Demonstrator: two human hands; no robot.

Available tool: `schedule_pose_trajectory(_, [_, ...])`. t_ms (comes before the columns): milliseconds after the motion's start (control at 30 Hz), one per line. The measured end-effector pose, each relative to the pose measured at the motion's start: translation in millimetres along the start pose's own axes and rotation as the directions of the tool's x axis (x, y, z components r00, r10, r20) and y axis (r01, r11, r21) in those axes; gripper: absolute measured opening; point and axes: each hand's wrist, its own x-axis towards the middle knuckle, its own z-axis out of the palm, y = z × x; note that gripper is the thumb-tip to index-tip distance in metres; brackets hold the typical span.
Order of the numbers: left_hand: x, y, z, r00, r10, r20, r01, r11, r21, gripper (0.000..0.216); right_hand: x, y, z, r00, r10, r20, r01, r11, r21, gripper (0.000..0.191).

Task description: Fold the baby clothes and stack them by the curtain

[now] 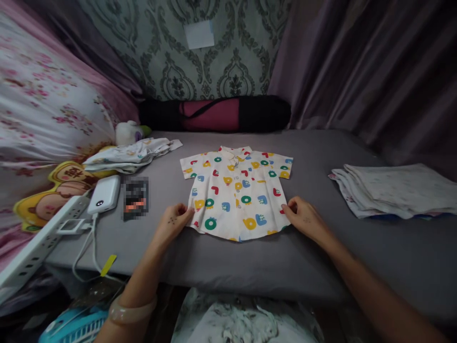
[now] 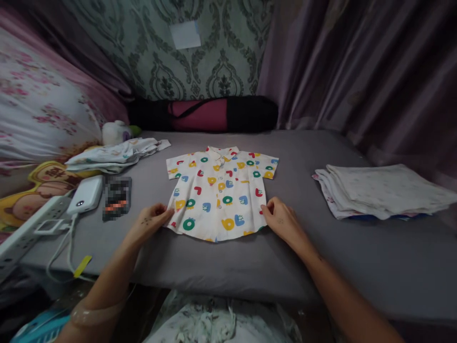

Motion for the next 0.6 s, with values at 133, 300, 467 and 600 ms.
schedule_pose_trajectory(133, [-3, -2, -3, 0.997, 0.040, -0.069, -0.043, 0.998, -0.039, 0.037, 0, 5, 0, 0.995, -0.077, 0.060, 0.073, 0.995, 0.072, 0.041])
schedule_pose_trajectory(300, [-8, -16, -7, 0.975, 0.219, -0.024, -0.213, 0.965, 0.153, 0.043, 2, 19, -3, 0.973, -0.177, 0.146, 0.179, 0.984, 0.002, 0.040])
schedule_pose_trajectory(467, [-10, -24, -14, 0.956, 0.278, 0.098, -0.295, 0.898, 0.327, 0.038, -1, 22, -15, 0.956, -0.183, 0.231, 0.209, 0.973, -0.095, 0.036])
schedule_pose_trajectory(600, [-6, -9, -19, 0.942, 0.330, 0.060, -0.313, 0.802, 0.509, 0.030, -2, 6, -24, 0.957, -0.183, 0.227, 0.250, 0.915, -0.316, 0.031])
